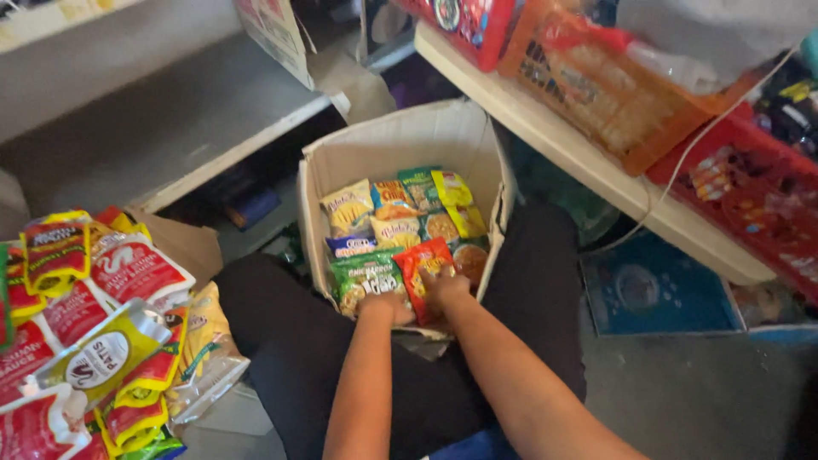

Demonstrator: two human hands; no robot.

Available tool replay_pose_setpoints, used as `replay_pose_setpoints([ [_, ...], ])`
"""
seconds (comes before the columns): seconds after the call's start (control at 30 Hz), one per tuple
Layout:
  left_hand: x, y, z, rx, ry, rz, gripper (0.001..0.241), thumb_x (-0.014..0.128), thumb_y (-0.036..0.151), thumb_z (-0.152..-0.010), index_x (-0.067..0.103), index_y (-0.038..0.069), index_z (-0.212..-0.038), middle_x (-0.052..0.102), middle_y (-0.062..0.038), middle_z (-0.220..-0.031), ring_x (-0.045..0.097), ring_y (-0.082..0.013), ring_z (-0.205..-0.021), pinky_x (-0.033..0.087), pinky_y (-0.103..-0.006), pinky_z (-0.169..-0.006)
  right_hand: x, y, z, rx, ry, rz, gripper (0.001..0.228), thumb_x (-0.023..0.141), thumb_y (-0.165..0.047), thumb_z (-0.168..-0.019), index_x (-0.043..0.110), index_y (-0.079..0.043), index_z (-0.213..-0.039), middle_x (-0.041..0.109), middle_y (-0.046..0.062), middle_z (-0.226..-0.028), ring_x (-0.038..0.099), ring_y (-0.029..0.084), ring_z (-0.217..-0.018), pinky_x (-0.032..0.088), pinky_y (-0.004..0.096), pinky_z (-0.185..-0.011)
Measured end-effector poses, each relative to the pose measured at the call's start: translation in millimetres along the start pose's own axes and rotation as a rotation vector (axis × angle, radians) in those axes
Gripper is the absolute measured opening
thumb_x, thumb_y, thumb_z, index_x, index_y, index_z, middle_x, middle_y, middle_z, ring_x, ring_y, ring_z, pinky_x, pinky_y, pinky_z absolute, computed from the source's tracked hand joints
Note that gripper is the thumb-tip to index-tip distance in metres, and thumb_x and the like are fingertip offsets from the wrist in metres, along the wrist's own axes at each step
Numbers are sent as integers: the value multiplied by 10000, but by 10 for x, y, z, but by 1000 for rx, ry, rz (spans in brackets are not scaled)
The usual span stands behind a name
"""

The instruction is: Organizing and packing various snack bags and condiment packets from a shelf into a cardboard box.

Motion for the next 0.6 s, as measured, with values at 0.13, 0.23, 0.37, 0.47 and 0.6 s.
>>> replay_pose_setpoints([
  [0.13,-162,39,199,-20,8,75,760,581,541,-866,383,372,-1580,419,-87,-1621,448,-350,-1462,396,-576,-1167,285,80,-361,69,113,-19,958,667,-488,-902,94,-349,-1658,236,239,-1675,407,408,-1472,445,569,-1097],
  [0.23,-143,-13,121,-9,130,135,736,585,475,-873,404,316,-1568,451,-124,-1589,471,-347,-1442,400,-556,-1162,388,73,-555,121,218,-106,731,575,-423,-985,241,-357,-1632,370,218,-1610,463,427,-1425,431,652,-1070],
  [0.37,-362,6,240,27,319,331,785,624,315,-857,329,266,-1584,535,-179,-1516,545,-374,-1379,436,-518,-1138,-654,-335,777,-12,209,-207,717,621,-389,-943,276,-370,-1571,369,202,-1559,486,431,-1351,425,660,-1046],
  [0.47,-238,-136,-484,270,547,624,865,644,147,-839,247,128,-1607,557,-281,-1423,552,-429,-1332,437,-481,-1132,-487,-304,147,-249,664,-242,592,587,-246,-984,408,-254,-1548,536,280,-1411,621,459,-1204,551,547,-939],
  [0.6,-991,-180,1052,294,899,741,828,612,48,-815,311,154,-1579,507,-229,-1461,512,-423,-1296,447,-481,-1048,-954,-324,422,-501,777,-600,742,721,-164,-842,414,-100,-1514,614,260,-1309,666,422,-1132,555,487,-940],
])
Point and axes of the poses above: each hand's wrist, its own z-axis away from the middle knuckle, its own x-axis out of the palm, y = z × x, the point moved 6 cm from there along -z, towards the middle knuckle
